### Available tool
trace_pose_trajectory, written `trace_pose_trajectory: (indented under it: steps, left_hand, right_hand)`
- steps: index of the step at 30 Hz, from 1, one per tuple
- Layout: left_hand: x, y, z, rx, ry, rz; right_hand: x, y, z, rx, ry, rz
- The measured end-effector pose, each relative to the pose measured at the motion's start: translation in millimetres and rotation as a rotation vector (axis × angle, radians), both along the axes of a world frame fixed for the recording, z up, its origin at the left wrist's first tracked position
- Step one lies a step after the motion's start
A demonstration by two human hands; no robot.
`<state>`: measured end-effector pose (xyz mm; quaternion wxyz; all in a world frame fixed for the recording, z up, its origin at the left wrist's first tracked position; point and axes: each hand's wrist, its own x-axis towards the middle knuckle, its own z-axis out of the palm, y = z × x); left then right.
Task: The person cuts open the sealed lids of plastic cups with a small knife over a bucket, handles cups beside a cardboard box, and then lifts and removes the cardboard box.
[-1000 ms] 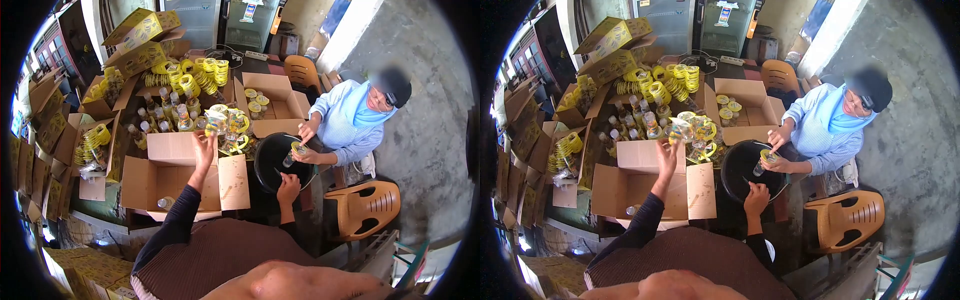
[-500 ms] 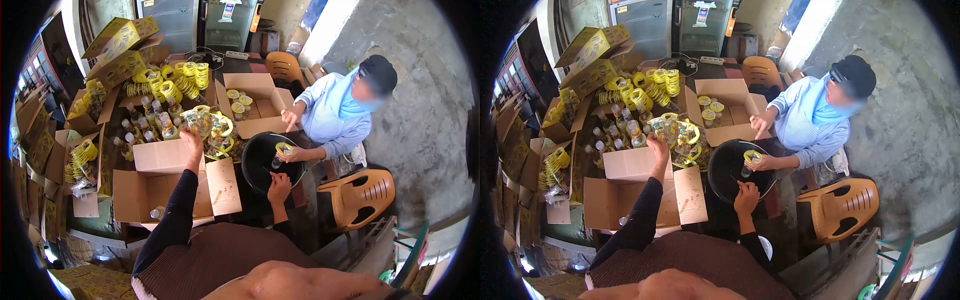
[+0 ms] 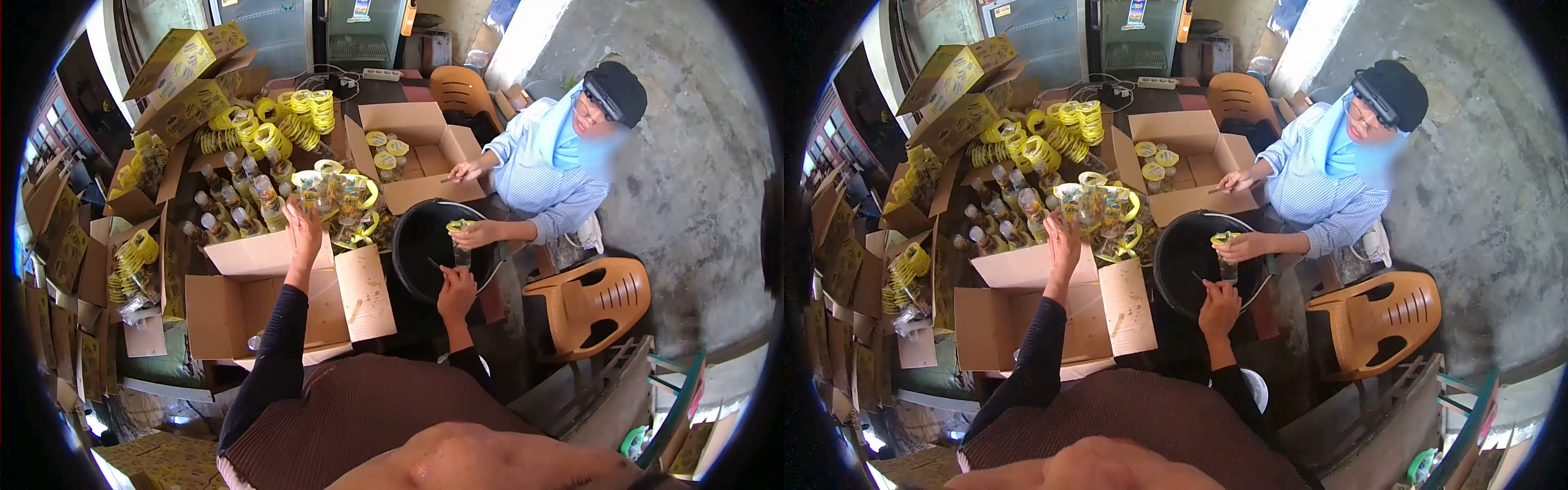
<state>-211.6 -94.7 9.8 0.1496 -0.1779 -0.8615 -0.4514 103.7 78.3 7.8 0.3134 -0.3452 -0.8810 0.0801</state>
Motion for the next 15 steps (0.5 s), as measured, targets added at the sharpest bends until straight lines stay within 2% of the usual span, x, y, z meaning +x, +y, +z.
trace_pose_trajectory:
  steps: [4, 6, 9, 11, 15]
  left_hand:
    - [35, -26, 8, 0.012, 0.038, -0.094]
    - [59, -39, 12, 0.054, -0.094, -0.152]
    - [82, -59, -24, 0.056, -0.084, -0.175]
    - [97, -71, -53, 0.061, -0.19, -0.153]
    - [100, -80, -72, 0.097, -0.325, -0.117]
  right_hand:
    - [0, -1, 1, 0.015, 0.025, 0.012]
    - [-1, 1, 0, 0.018, 0.023, 0.013]
    - [0, 0, 0, 0.02, 0.016, 0.013]
    - [0, 0, -1, 0.014, 0.018, 0.013]
    - [0, 0, -1, 0.022, 0.033, 0.031]
